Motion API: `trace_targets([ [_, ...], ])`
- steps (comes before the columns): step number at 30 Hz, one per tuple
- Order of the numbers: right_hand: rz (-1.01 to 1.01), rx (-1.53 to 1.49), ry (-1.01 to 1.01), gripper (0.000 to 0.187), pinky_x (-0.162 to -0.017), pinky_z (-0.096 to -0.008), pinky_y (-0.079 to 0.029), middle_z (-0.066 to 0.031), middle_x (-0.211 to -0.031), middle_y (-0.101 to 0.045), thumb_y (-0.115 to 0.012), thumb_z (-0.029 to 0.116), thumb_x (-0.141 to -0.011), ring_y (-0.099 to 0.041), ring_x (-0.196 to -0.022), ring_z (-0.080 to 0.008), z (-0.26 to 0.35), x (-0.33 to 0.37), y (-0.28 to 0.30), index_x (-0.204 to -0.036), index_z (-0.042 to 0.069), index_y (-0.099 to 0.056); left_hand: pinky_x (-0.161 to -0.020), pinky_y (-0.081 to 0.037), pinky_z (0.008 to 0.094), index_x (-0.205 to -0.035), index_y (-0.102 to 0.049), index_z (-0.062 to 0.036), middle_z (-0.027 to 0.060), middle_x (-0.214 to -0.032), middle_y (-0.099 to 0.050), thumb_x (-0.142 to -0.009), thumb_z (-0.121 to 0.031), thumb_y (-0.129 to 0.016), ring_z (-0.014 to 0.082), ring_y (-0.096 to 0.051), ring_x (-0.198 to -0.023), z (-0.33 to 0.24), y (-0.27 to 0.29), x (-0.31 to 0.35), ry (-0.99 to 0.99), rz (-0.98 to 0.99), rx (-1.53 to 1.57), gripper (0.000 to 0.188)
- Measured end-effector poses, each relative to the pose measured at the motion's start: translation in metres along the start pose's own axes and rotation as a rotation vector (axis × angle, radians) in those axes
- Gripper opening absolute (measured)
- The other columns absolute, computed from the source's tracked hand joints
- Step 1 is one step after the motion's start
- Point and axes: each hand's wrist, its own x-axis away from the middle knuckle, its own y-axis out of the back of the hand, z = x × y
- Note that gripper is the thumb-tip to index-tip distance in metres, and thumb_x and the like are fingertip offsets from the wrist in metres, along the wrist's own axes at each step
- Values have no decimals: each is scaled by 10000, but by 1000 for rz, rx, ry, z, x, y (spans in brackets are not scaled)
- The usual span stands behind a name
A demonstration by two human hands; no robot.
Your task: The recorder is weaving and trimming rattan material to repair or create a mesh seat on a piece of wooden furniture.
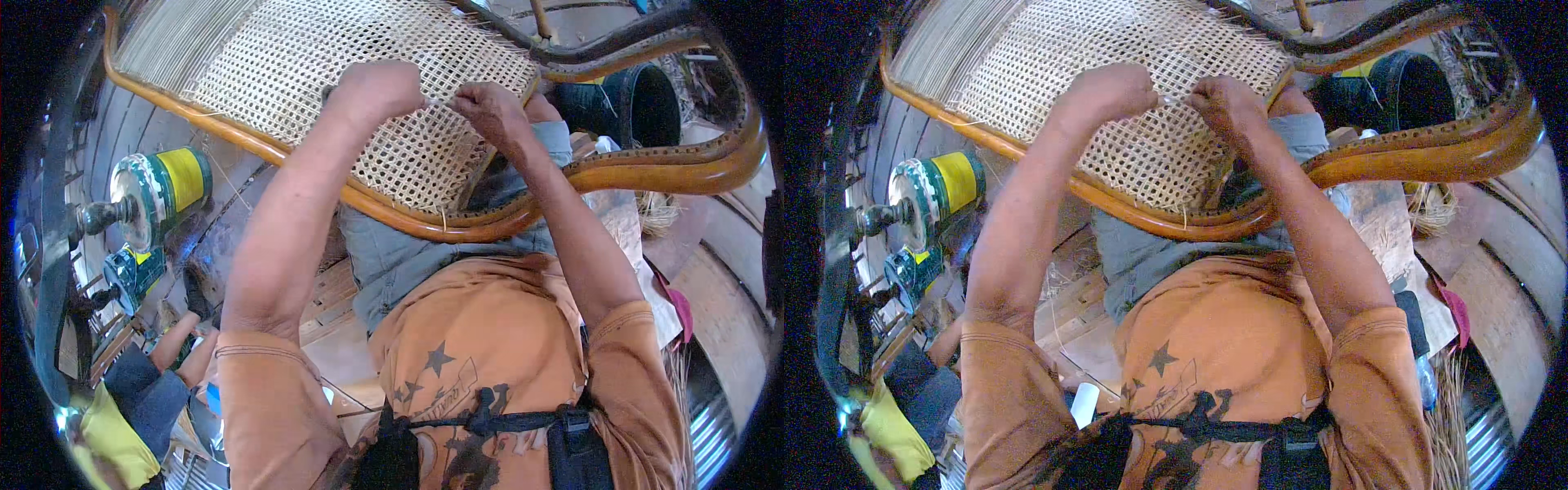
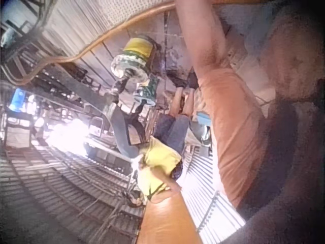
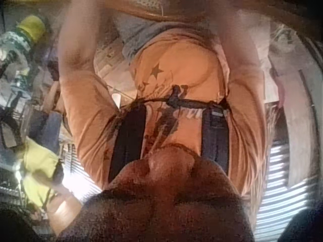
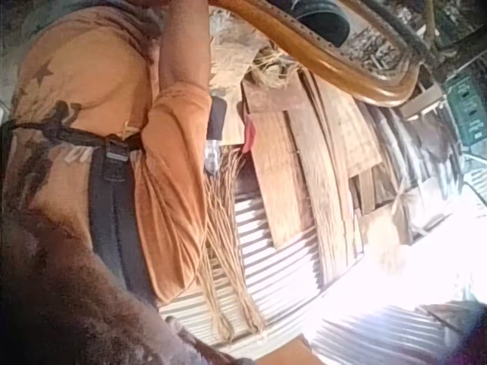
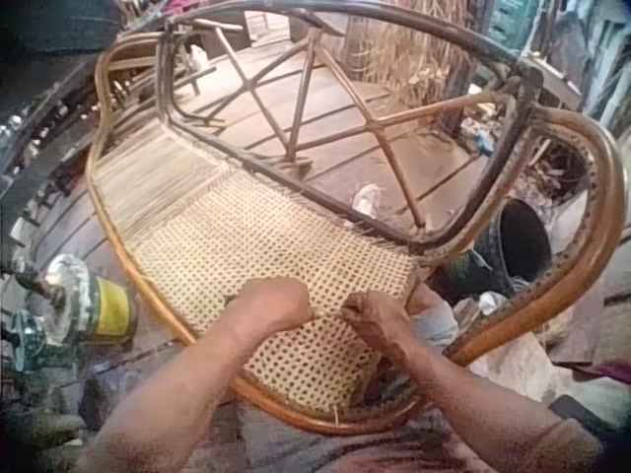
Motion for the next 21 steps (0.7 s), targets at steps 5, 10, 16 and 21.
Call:
trace_targets([
  [5, 54, 36, -130, 258, -619, -379, -456, -188, -680, -584, -554, 255, -742, -589, -637, -291, -17, 3, -2, -819, 17, -617, -712, -488, 405, -905, -645, -61, 154, -906, -632, -701, -152, -559, 273, -622, -847, -22, -15, -11, -86, -13, -30, 239],
  [10, 83, 134, -98, 293, -617, -379, -456, -196, -658, -578, -543, 270, -715, -583, -606, -305, -21, -3, 5, -801, 0, -617, -702, -488, 408, -905, -654, -74, 128, -925, -636, -704, -163, -553, 269, -623, -848, -37, -10, -22, -173, -81, -121, 242],
  [16, 90, 154, -70, 303, -614, -384, -455, -222, -681, -575, -530, 264, -706, -585, -614, -336, -32, -13, -5, -808, -12, -601, -734, -484, 402, -925, -654, -75, 131, -947, -632, -739, -153, -496, 270, -617, -865, -48, -12, -29, -253, -82, -169, 256],
  [21, 30, 169, 32, 275, -635, -389, -453, -221, -732, -578, -532, 249, -733, -587, -680, -345, -50, -7, -14, -807, -8, -595, -761, -464, 405, -953, -645, -87, 105, -983, -624, -752, -136, -500, 255, -604, -906, -26, -25, -29, -197, 11, -69, 253],
])
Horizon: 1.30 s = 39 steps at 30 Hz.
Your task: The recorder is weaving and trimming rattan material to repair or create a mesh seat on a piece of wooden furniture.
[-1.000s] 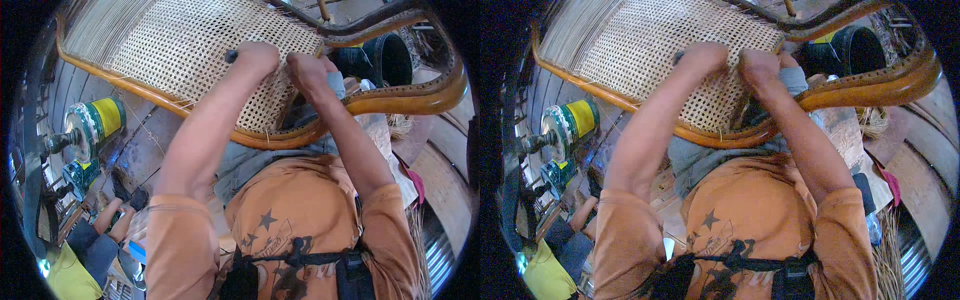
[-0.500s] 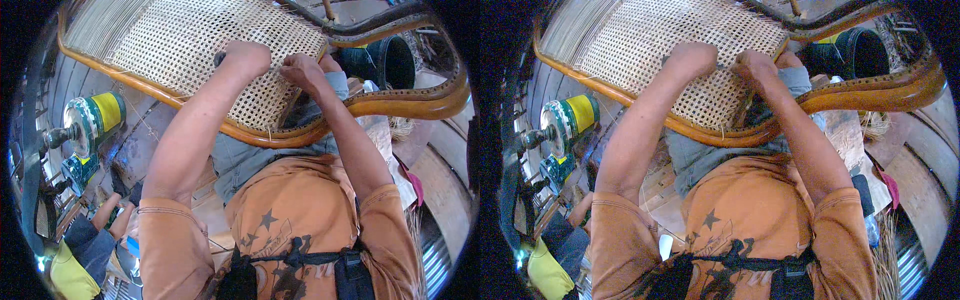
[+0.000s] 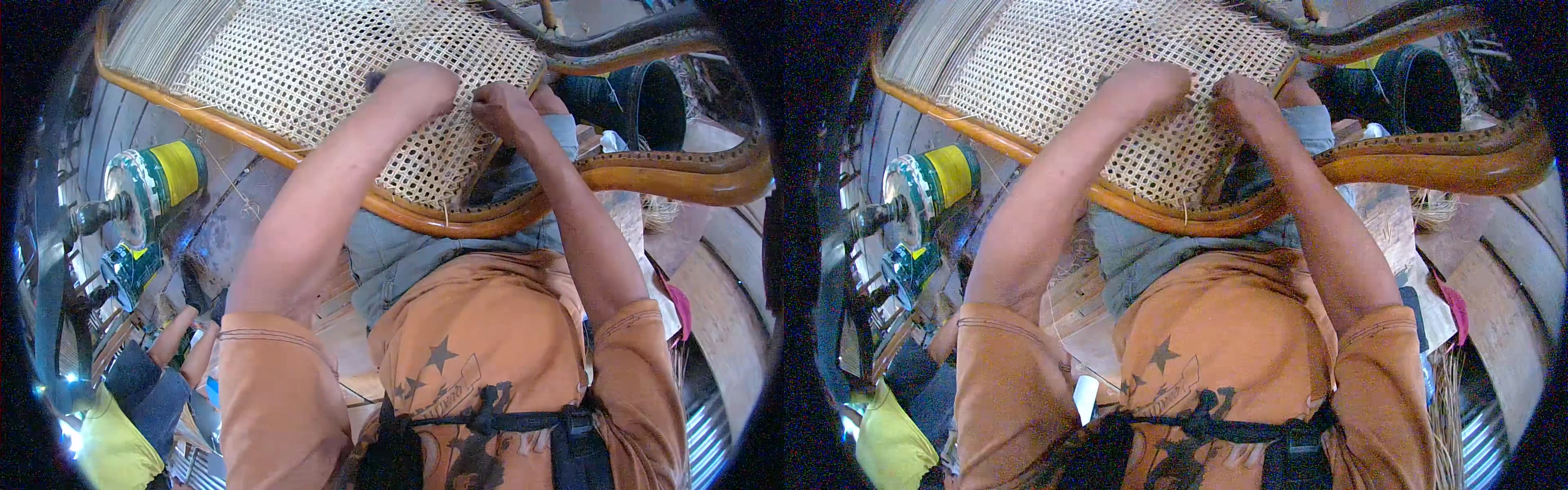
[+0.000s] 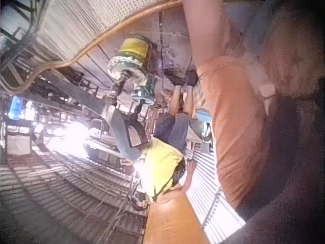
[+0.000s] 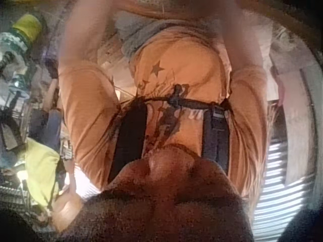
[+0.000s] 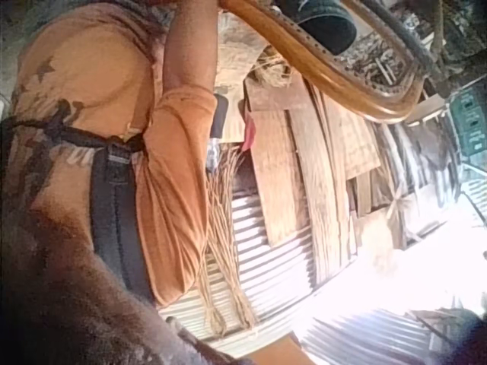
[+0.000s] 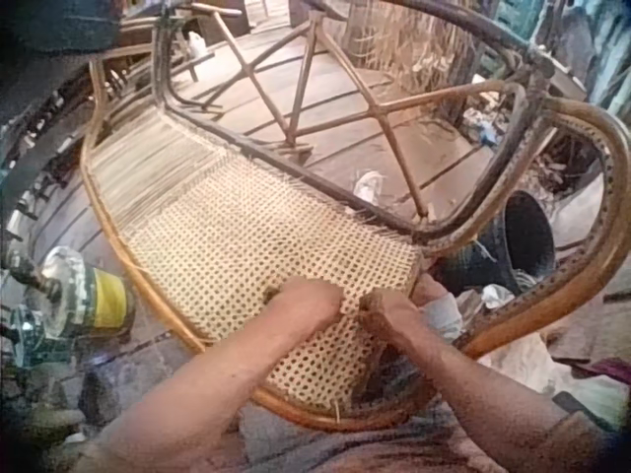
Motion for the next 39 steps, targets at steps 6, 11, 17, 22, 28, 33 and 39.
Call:
trace_targets([
  [6, 6, 24, 106, 239, -653, -390, -453, -202, -752, -585, -520, 218, -764, -585, -727, -344, 1, 5, -1, -856, 10, -593, -791, -446, 421, -1029, -634, -113, 55, -1033, -624, -778, -120, -507, 228, -591, -964, -8, -4, 3, 56, 37, -13, 281],
  [11, 127, 11, -13, 233, -667, -383, -457, -190, -763, -602, -522, 205, -772, -601, -728, -322, 12, 8, 6, -889, 19, -599, -722, -493, 407, -906, -651, -56, 126, -921, -638, -731, -117, -501, 285, -624, -844, -15, -2, 7, -35, -99, -113, 239],
  [17, 72, 15, 51, 265, -692, -380, -461, -180, -804, -616, -527, 237, -769, -614, -769, -305, 12, 9, 4, -939, 49, -607, -719, -494, 399, -893, -643, -47, 138, -915, -631, -714, -125, -515, 296, -619, -837, -6, 4, 6, -96, -96, -66, 233],
  [22, 76, 159, -221, 259, -717, -410, -464, -180, -853, -608, -536, 281, -751, -590, -829, -347, 21, 5, 3, -930, 114, -620, -843, -399, 457, -1053, -622, -106, 77, -1087, -600, -794, -175, -500, 245, -574, -996, -10, 3, -7, 25, 87, -69, 294],
  [28, 5, 191, -182, 253, -699, -422, -485, -190, -804, -624, -579, 245, -661, -618, -798, -333, 34, 14, 6, -844, 81, -641, -732, -491, 409, -911, -652, -57, 137, -917, -637, -759, -134, -462, 286, -621, -851, -19, 0, -7, -61, -70, -150, 255],
  [33, 51, 212, -96, 261, -711, -427, -469, -146, -841, -631, -553, 287, -750, -595, -815, -343, 35, 13, 8, -932, 115, -626, -746, -461, 383, -929, -665, -113, 95, -955, -641, -755, -153, -522, 236, -613, -896, 9, 1, -15, 34, 306, 98, 228],
  [39, -155, 490, 194, 267, -760, -419, -450, -111, -952, -584, -583, 221, -714, -542, -918, -307, 32, 17, 1, -950, 99, -598, -731, -490, 401, -944, -645, -96, 93, -929, -641, -733, -270, -578, 268, -623, -847, 0, 3, -8, 141, -53, 20, 281],
])
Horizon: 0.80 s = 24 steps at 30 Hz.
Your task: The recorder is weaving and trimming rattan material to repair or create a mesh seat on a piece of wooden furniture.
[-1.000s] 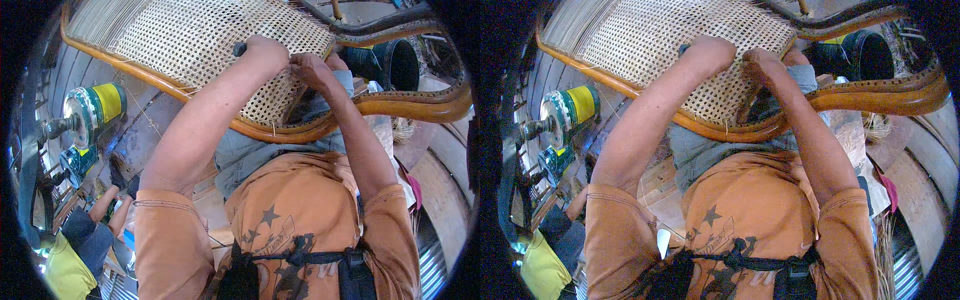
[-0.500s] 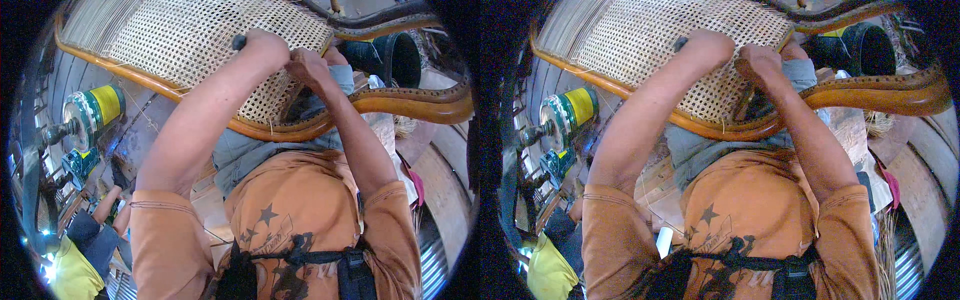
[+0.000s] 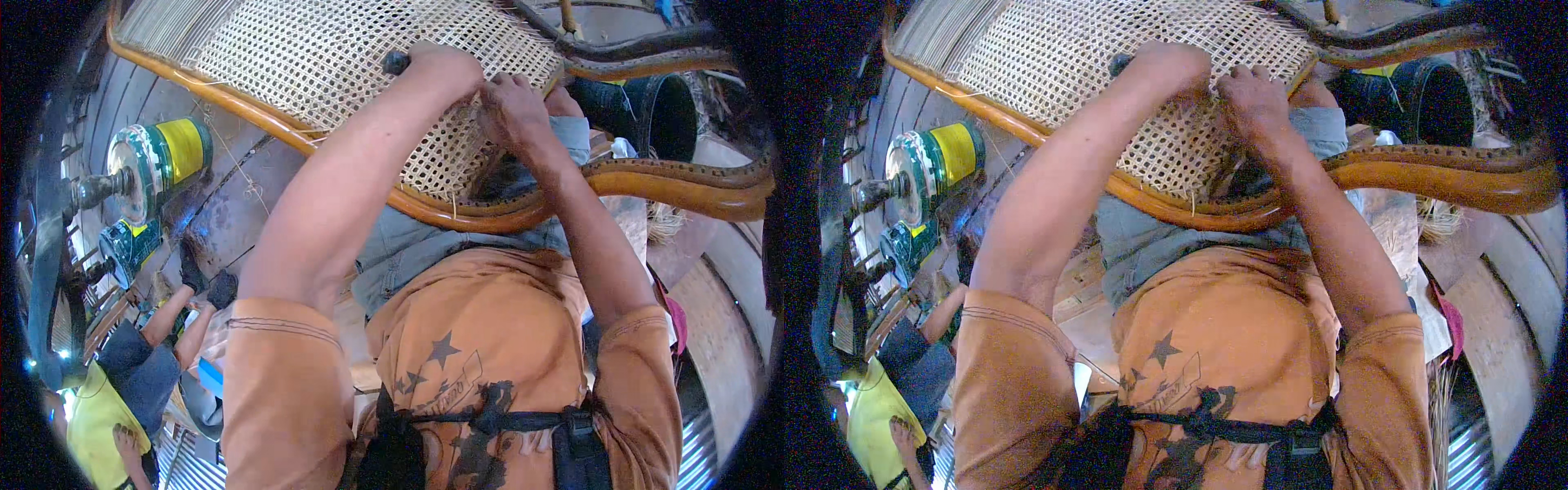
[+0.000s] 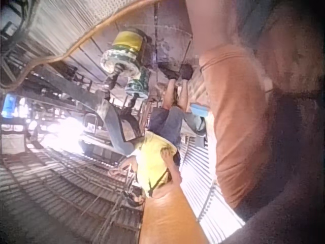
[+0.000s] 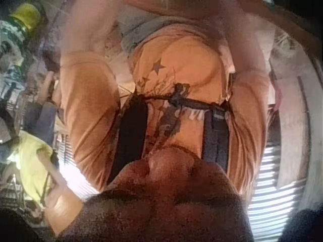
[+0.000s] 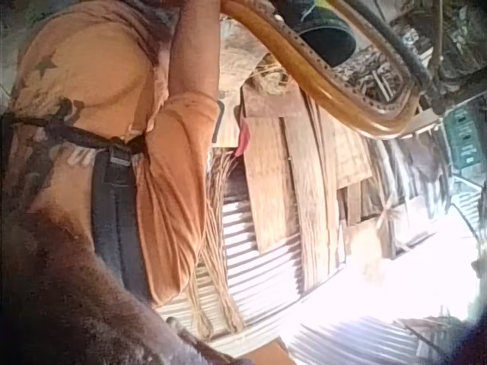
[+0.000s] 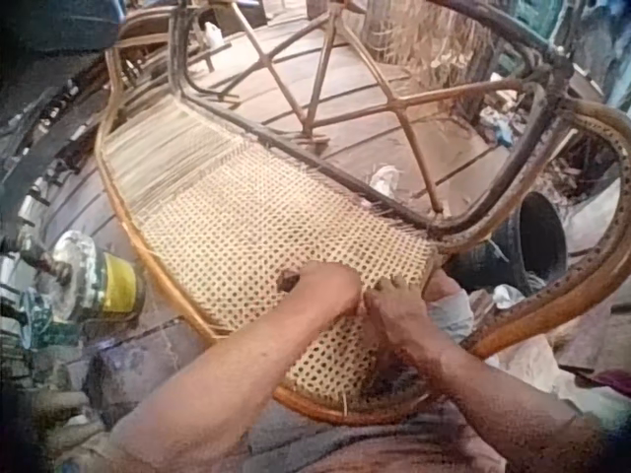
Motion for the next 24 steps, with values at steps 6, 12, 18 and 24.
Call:
trace_targets([
  [6, 58, 16, 51, 277, -754, -390, -475, -84, -981, -543, -599, 141, -683, -532, -957, -280, 2, -9, 8, -955, 99, -567, -823, -430, 387, -1030, -630, -134, 72, -1049, -615, -751, -245, -512, 234, -591, -961, 22, -3, 22, 169, 122, 19, 323],
  [12, 170, 33, 35, 211, -753, -403, -478, -112, -983, -569, -537, 121, -731, -551, -960, -291, 0, -24, 18, -932, 97, -597, -820, -444, 407, -1019, -622, -87, 111, -1044, -609, -737, -324, -513, 252, -589, -955, 58, -11, 47, 241, 60, 174, 384],
  [18, 216, -199, 49, 120, -680, -420, -458, -145, -826, -579, -564, 150, -736, -566, -802, -338, -27, -27, 5, -813, 62, -590, -762, -465, 399, -912, -645, -71, 120, -906, -639, -743, -398, -541, 264, -613, -862, 51, -19, 49, 163, -258, 267, 383],
  [24, 139, -270, 52, 112, -670, -410, -458, -163, -790, -573, -580, 135, -723, -569, -781, -340, -22, -26, 1, -797, 51, -583, -712, -473, 382, -847, -650, -71, 113, -835, -642, -729, -276, -534, 250, -627, -782, 19, -35, 11, 148, -45, 369, 263],
])
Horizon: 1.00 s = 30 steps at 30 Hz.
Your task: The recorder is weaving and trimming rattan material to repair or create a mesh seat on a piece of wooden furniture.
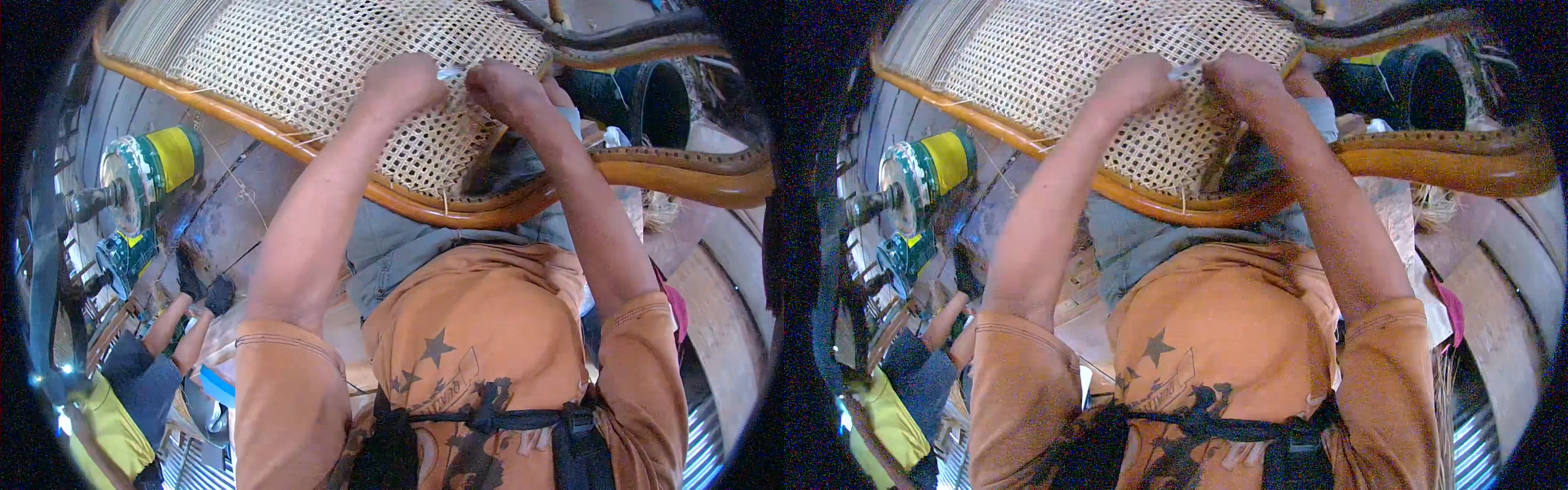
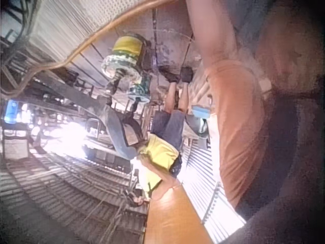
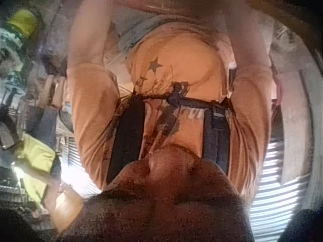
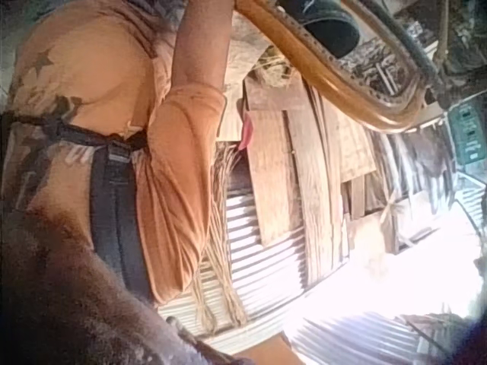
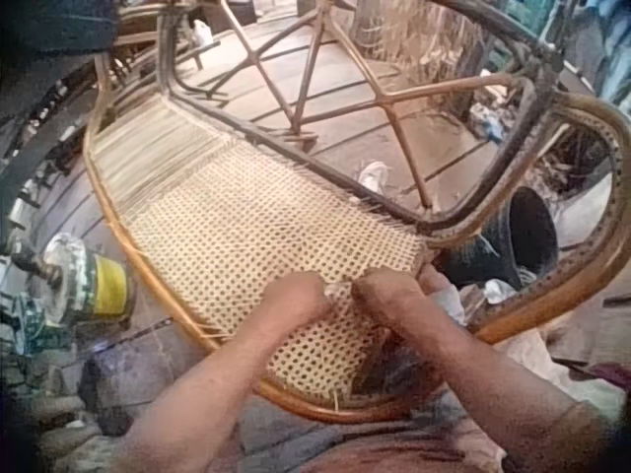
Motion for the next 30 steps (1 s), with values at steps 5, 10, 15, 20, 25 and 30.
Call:
trace_targets([
  [5, 37, 68, -57, 130, -652, -405, -466, -155, -768, -583, -579, 162, -725, -568, -771, -350, -2, -3, -6, -786, 48, -581, -674, -480, 385, -790, -643, -49, 116, -717, -635, -711, -206, -518, 245, -624, -660, 38, -7, -3, -114, -10, -95, 216],
  [10, -139, -524, 141, 227, -638, -349, -452, -124, -739, -593, -568, 265, -802, -565, -664, -235, 25, -9, 3, -886, 60, -621, -482, -416, 351, -668, -547, 11, 116, -533, -507, -734, -314, -530, 223, -487, -461, 38, 37, 33, -170, 109, 273, 332],
  [15, 10, -224, -81, 272, -644, -332, -460, -142, -765, -615, -564, 301, -798, -594, -682, -234, 29, 0, 11, -885, 50, -621, -545, -437, 398, -685, -585, 3, 157, -632, -578, -781, -383, -530, 288, -561, -572, 27, 31, 19, -272, -90, 7, 402],
  [20, -15, -140, -239, 260, -644, -362, -463, -159, -777, -617, -528, 286, -772, -606, -698, -289, 22, 12, -6, -857, 60, -625, -685, -484, 423, -830, -651, -45, 181, -849, -627, -736, -201, -535, 316, -620, -787, -3, 26, 11, -129, 75, -300, 216],
  [25, 110, -319, -380, 296, -636, -350, -457, -181, -716, -602, -545, 266, -751, -591, -639, -243, 29, 9, 6, -890, 15, -618, -682, -485, 415, -873, -660, -72, 113, -904, -643, -697, -131, -546, 277, -625, -829, -22, 35, 6, -171, 7, -434, 218],
  [30, 161, -338, -342, 316, -625, -354, -448, -182, -681, -595, -565, 284, -749, -578, -604, -244, 16, 8, 1, -864, -6, -618, -725, -469, 424, -943, -656, -112, 100, -941, -641, -719, -154, -539, 266, -619, -866, -45, 36, 6, -222, 93, -500, 256],
])
